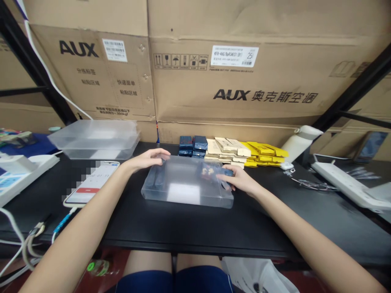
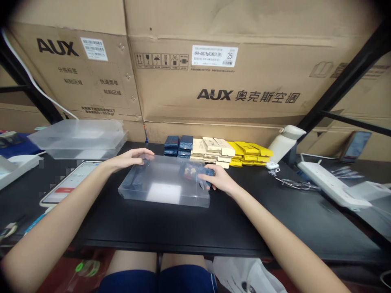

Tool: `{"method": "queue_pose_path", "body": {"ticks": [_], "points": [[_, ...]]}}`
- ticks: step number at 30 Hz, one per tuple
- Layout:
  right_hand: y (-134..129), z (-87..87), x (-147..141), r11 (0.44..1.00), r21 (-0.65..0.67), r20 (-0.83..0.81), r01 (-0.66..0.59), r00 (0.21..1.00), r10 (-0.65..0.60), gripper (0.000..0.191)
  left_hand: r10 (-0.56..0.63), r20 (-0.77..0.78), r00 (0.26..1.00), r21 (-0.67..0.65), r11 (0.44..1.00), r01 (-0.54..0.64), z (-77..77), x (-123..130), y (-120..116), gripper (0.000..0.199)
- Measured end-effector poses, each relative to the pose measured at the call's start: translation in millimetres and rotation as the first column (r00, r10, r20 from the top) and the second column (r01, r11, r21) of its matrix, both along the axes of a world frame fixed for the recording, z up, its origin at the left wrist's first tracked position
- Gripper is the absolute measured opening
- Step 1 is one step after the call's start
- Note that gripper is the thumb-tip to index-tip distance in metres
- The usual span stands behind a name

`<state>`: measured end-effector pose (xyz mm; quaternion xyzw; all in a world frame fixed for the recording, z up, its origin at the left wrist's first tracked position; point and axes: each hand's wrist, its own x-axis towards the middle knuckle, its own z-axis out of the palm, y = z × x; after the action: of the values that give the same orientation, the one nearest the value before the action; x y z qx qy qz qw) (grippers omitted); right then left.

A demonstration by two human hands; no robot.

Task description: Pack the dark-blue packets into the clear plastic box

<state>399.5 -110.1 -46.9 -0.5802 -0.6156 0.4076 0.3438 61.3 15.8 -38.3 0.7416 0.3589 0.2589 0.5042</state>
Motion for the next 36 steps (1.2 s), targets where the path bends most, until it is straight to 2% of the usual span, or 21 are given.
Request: {"method": "queue_pose_path", "body": {"ticks": [8,17,25,36], "points": [[-1,3.3,5,0.998,0.049,0.063,0.040,0.997,-0.043,0.041,-0.014,0.031,0.999,-0.162,0.987,0.019,-5.7,-4,-1,0.055],[1,-1.0,6,0.999,0.014,-0.032,0.043,0.999,-0.043,0.038,-0.057,-0.006,0.998,-0.087,0.995,0.056,-6.5,-4,1,0.048],[4,-3.2,10,0.986,-0.154,-0.245,0.059,0.965,-0.096,0.043,-0.066,-0.029,0.997,-0.058,0.996,0.064,-6.5,-4,2,0.046],[4,0.2,12,0.984,-0.175,-0.281,-0.011,0.959,-0.039,0.032,-0.054,-0.029,0.998,-0.049,0.997,0.052,-8.3,-3,3,0.047]]}}
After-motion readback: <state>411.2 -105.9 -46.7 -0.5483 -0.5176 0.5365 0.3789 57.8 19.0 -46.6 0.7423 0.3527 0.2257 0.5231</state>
